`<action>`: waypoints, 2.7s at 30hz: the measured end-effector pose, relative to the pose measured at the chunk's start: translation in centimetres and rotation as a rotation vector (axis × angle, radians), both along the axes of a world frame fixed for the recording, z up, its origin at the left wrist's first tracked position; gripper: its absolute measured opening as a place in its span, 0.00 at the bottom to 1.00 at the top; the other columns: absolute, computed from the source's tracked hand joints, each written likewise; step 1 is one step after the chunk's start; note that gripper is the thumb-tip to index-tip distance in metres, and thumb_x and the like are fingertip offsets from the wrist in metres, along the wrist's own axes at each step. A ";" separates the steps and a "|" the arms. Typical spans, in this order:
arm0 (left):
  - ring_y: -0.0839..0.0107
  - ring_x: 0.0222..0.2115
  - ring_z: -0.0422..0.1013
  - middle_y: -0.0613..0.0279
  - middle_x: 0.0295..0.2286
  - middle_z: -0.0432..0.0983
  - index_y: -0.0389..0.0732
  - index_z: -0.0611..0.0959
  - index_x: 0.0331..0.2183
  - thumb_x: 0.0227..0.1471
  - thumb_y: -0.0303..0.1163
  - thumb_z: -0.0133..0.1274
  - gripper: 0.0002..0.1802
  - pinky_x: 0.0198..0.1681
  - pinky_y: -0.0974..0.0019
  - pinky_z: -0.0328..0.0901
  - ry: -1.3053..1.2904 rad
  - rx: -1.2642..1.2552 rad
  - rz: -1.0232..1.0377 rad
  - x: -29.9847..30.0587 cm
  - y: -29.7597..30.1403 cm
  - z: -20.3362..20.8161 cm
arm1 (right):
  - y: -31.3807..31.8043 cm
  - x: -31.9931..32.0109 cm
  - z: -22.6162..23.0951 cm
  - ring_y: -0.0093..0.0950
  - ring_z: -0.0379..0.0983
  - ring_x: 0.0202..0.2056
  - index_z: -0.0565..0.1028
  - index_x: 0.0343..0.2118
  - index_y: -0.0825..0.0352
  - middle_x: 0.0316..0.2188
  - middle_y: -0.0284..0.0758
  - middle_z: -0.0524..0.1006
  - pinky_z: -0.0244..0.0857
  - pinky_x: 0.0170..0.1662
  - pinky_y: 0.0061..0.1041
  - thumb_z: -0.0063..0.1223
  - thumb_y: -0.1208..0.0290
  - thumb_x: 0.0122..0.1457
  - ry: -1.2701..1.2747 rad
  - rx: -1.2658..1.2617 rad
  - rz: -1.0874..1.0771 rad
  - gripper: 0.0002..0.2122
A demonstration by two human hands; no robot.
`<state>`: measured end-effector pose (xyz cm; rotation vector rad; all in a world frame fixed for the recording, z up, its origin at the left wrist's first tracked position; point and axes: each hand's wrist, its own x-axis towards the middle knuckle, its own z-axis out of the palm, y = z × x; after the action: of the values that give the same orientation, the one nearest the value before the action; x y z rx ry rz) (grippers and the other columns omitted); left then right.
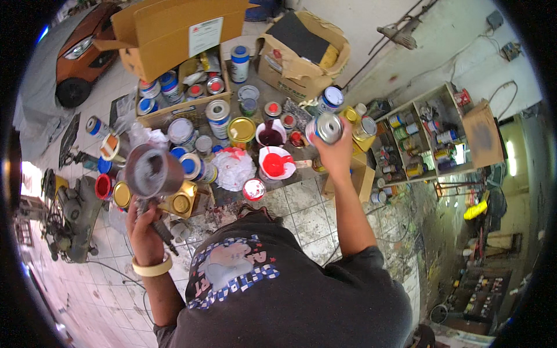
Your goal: The person assembles a spray gun, pours red paint into its cup, and adds a clear liquid from a small bottle. The person then wipes the spray gun with a cloth and walks toward a covered car in the garage.
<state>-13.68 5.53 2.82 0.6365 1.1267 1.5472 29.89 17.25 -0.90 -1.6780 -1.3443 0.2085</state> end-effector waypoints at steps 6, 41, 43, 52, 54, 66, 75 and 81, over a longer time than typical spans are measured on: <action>0.71 0.38 0.68 0.57 0.39 0.74 0.30 0.72 0.53 0.48 0.22 0.51 0.28 0.44 0.65 0.63 -0.010 0.045 -0.019 -1.8 0.4 -0.6 | -5.2 3.8 -7.1 0.36 0.72 0.53 0.62 0.60 0.76 0.51 0.47 0.72 0.64 0.58 0.32 0.71 0.72 0.41 0.090 -0.105 -0.165 0.41; 0.74 0.30 0.62 0.62 0.32 0.68 0.33 0.72 0.45 0.49 0.25 0.51 0.20 0.43 0.64 0.60 0.034 0.028 0.468 -5.9 -9.8 0.8 | -11.8 -9.9 -26.0 0.23 0.78 0.30 0.77 0.49 0.67 0.31 0.37 0.83 0.72 0.35 0.25 0.65 0.69 0.53 0.182 -0.879 0.537 0.19; 0.75 0.30 0.62 0.61 0.33 0.69 0.32 0.72 0.46 0.48 0.25 0.51 0.21 0.43 0.65 0.60 0.063 0.012 0.524 -6.6 -11.5 0.8 | -9.8 -13.7 -21.5 0.23 0.77 0.30 0.77 0.48 0.67 0.32 0.35 0.83 0.71 0.35 0.24 0.62 0.72 0.55 0.148 -0.700 0.706 0.17; 0.75 0.32 0.63 0.61 0.33 0.69 0.32 0.71 0.49 0.49 0.26 0.51 0.23 0.44 0.66 0.61 0.093 0.021 0.698 -8.6 -18.4 0.4 | 2.0 -21.6 -11.9 0.28 0.79 0.34 0.78 0.47 0.67 0.38 0.39 0.81 0.72 0.36 0.25 0.54 0.80 0.57 0.114 -0.237 0.810 0.14; 0.73 0.32 0.63 0.60 0.34 0.70 0.32 0.71 0.49 0.46 0.25 0.52 0.25 0.43 0.65 0.61 0.089 0.011 0.726 -9.0 -19.5 -0.1 | 3.0 -22.5 -10.6 0.25 0.78 0.33 0.78 0.47 0.67 0.37 0.37 0.81 0.72 0.36 0.24 0.55 0.79 0.57 0.162 -0.292 0.834 0.13; 0.74 0.28 0.60 0.64 0.28 0.66 0.39 0.71 0.32 0.51 0.26 0.49 0.04 0.39 0.65 0.60 -0.094 -0.081 0.960 -9.2 -23.9 -4.4 | 4.6 -22.6 -9.8 0.21 0.77 0.34 0.77 0.49 0.67 0.37 0.35 0.81 0.72 0.38 0.21 0.55 0.80 0.58 0.085 -0.272 0.842 0.14; 0.59 0.38 0.72 0.51 0.37 0.77 0.29 0.78 0.43 0.51 0.29 0.51 0.18 0.51 0.53 0.63 0.001 -0.165 0.899 -12.6 -26.7 -9.7 | 5.0 -22.8 -10.3 0.22 0.77 0.38 0.77 0.48 0.68 0.40 0.37 0.80 0.72 0.40 0.21 0.56 0.80 0.59 0.020 -0.206 0.781 0.14; 0.52 0.53 0.69 0.45 0.56 0.69 0.28 0.68 0.59 0.57 0.37 0.48 0.33 0.60 0.48 0.61 -0.062 -0.085 0.696 -17.1 -27.1 -13.4 | 2.5 -17.7 -5.9 0.23 0.78 0.37 0.77 0.47 0.69 0.38 0.38 0.80 0.72 0.40 0.21 0.56 0.81 0.58 -0.043 -0.130 0.492 0.14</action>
<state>-30.73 -21.54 -10.59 0.1259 1.4449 2.0641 12.21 19.79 -6.78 -1.4342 -1.7938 0.5557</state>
